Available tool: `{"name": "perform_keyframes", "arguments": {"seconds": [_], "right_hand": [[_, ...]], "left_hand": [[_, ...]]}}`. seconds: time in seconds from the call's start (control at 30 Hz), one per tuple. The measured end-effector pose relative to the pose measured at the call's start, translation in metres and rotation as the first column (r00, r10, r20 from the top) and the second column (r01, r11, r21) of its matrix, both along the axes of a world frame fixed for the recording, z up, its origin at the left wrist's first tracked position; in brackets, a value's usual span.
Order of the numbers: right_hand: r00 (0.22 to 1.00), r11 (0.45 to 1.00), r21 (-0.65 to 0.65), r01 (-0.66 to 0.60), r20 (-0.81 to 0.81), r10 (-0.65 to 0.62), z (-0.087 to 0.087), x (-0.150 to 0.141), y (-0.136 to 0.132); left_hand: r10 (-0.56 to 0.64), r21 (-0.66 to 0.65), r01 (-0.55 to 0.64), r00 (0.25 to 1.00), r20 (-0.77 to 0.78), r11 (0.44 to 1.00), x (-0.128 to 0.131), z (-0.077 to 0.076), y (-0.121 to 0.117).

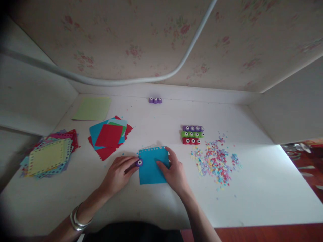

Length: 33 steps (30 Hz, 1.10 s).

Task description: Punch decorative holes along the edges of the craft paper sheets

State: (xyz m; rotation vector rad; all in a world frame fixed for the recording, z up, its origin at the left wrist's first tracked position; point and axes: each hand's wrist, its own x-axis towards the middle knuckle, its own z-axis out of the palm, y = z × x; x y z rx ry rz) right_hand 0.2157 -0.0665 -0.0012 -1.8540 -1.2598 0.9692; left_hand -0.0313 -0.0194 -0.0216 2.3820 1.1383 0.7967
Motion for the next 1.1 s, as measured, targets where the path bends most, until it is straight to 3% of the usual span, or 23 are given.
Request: {"name": "perform_keyframes", "arguments": {"seconds": [0.1,0.17,0.3,0.4,0.77,0.97,1.1], "right_hand": [[0.944,0.968,0.243,-0.067,0.331,-0.018,-0.005,0.001,-0.004],[0.864,0.93,0.315,-0.191,0.504,0.006,-0.006,0.001,-0.008],[0.703,0.857,0.198,-0.477,0.67,0.237,-0.009,-0.003,-0.012],[0.641,0.84,0.144,-0.523,0.716,0.276,-0.011,-0.006,-0.014],[0.633,0.843,0.16,-0.514,0.734,0.247,-0.012,-0.006,-0.014],[0.638,0.844,0.165,-0.51,0.731,0.242,-0.011,-0.007,-0.014],[0.642,0.843,0.169,-0.51,0.727,0.243,-0.009,-0.007,-0.014]], "left_hand": [[0.004,0.006,-0.004,1.0,-0.001,1.0,0.001,0.0,0.001],[0.007,0.007,-0.007,1.0,-0.006,1.0,0.001,0.0,0.001],[0.017,0.0,-0.017,1.0,-0.011,1.0,0.002,0.001,0.0],[0.025,0.001,-0.025,1.0,-0.012,1.0,0.002,0.002,0.0],[0.022,-0.022,-0.023,1.0,-0.018,1.0,0.001,0.003,-0.001],[0.112,-0.194,-0.107,0.993,0.019,0.975,0.012,0.021,0.005],[0.114,-0.256,-0.121,0.993,-0.044,0.959,0.022,0.03,0.014]]}}
